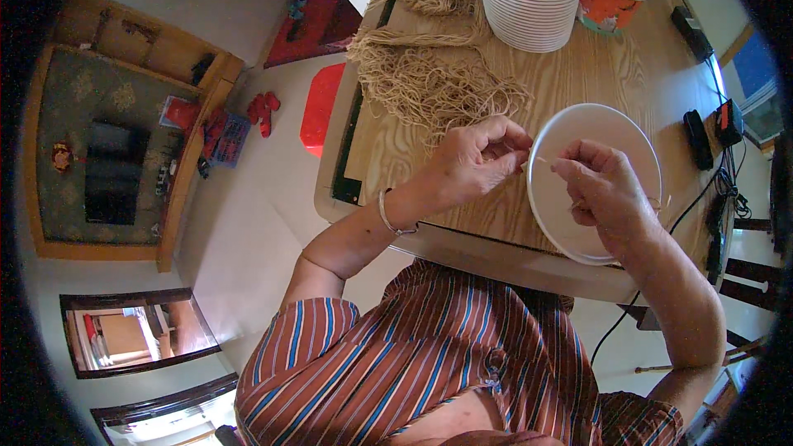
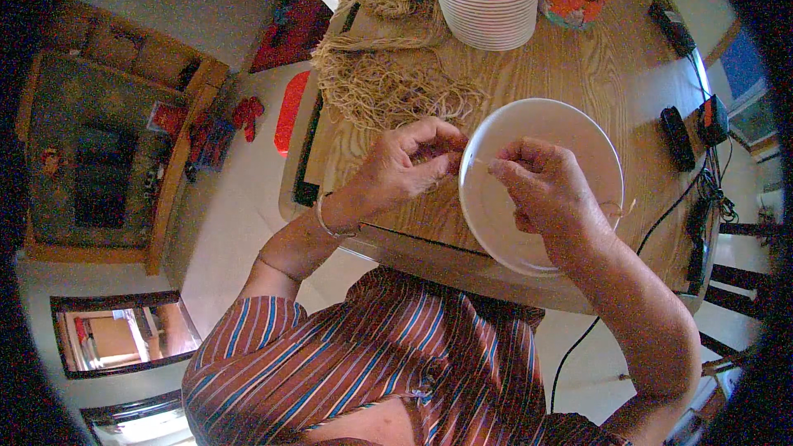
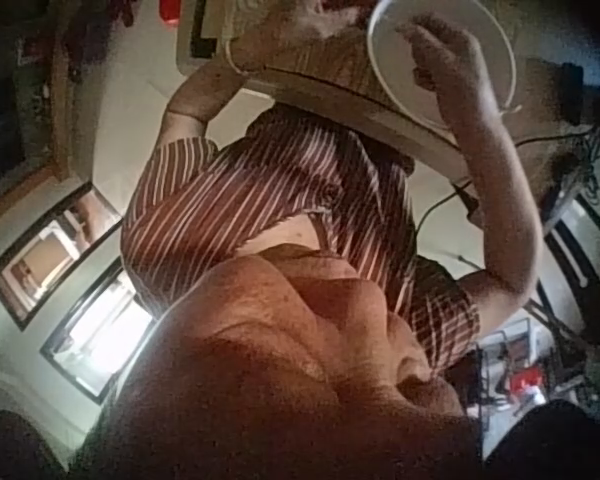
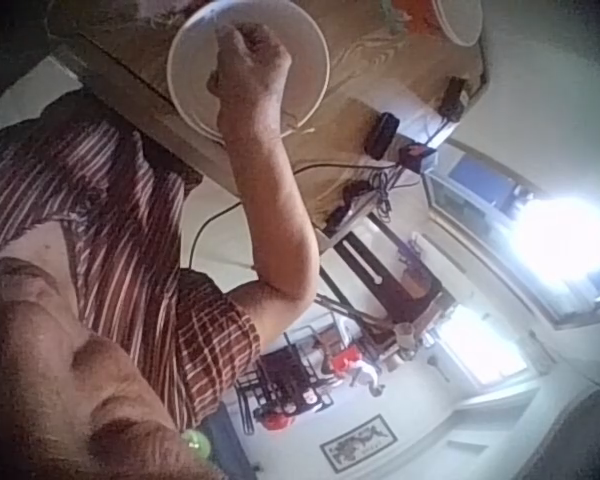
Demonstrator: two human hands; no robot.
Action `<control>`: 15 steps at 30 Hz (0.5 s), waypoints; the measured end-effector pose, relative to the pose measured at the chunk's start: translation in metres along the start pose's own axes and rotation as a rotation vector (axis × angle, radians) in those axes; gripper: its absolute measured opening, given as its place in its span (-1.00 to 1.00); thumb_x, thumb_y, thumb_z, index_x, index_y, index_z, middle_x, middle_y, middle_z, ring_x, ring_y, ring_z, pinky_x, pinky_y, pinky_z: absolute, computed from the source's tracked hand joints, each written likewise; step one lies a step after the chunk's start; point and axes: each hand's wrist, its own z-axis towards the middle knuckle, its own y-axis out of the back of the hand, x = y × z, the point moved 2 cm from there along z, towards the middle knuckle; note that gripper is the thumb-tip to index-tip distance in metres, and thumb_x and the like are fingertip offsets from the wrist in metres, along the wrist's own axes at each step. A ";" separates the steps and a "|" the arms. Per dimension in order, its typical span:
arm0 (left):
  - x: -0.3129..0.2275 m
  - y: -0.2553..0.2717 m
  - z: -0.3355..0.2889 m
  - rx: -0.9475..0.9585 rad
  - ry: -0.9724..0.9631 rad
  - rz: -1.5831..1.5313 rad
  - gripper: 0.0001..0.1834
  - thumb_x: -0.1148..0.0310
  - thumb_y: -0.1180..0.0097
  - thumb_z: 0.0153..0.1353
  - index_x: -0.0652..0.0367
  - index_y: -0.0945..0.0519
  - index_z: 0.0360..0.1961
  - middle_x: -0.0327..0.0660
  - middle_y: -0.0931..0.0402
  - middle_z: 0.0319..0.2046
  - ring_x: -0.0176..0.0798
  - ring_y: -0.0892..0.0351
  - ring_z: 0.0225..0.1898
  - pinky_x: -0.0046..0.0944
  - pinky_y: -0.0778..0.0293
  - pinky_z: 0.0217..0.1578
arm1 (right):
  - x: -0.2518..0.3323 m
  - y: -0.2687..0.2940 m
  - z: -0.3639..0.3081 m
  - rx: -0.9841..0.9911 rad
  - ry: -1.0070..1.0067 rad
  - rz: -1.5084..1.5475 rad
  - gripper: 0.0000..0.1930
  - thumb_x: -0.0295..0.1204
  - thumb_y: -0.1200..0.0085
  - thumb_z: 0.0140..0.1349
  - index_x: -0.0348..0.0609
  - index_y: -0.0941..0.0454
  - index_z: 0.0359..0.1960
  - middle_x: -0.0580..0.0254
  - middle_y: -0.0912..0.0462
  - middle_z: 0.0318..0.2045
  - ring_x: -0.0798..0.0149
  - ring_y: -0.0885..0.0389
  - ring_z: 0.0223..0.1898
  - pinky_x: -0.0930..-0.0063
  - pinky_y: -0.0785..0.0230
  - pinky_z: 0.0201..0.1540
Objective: Packaging paper cups by adding decorative filler shreds and attaching string handles.
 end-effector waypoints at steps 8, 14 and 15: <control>0.004 -0.001 -0.005 -0.028 -0.004 -0.048 -0.81 0.57 -0.09 0.21 0.29 -0.52 -0.14 -0.24 -0.60 -0.30 -0.46 -0.57 -0.25 -0.41 -0.51 -0.18 | -0.001 -0.004 0.000 0.024 0.019 0.001 -0.81 -0.28 -0.09 0.26 -0.15 -0.53 -0.30 0.51 -0.37 -0.62 0.59 -0.29 -0.68 0.68 -0.15 -0.68; 0.004 0.001 -0.006 0.011 0.078 -0.028 -0.76 0.52 -0.11 0.24 0.27 -0.53 -0.06 -0.26 -0.58 -0.19 -0.44 -0.54 -0.14 -0.39 -0.47 -0.08 | -0.002 -0.006 0.002 0.006 0.015 0.015 -0.83 -0.30 -0.10 0.25 -0.14 -0.54 -0.30 0.51 -0.41 -0.60 0.59 -0.31 -0.68 0.69 -0.16 -0.68; 0.004 0.001 -0.006 0.010 0.077 -0.028 -0.76 0.52 -0.11 0.24 0.27 -0.53 -0.06 -0.26 -0.58 -0.19 -0.44 -0.54 -0.14 -0.39 -0.47 -0.08 | -0.002 -0.006 0.002 0.013 0.019 0.017 -0.83 -0.30 -0.10 0.25 -0.14 -0.54 -0.30 0.51 -0.41 -0.60 0.59 -0.30 -0.68 0.68 -0.16 -0.68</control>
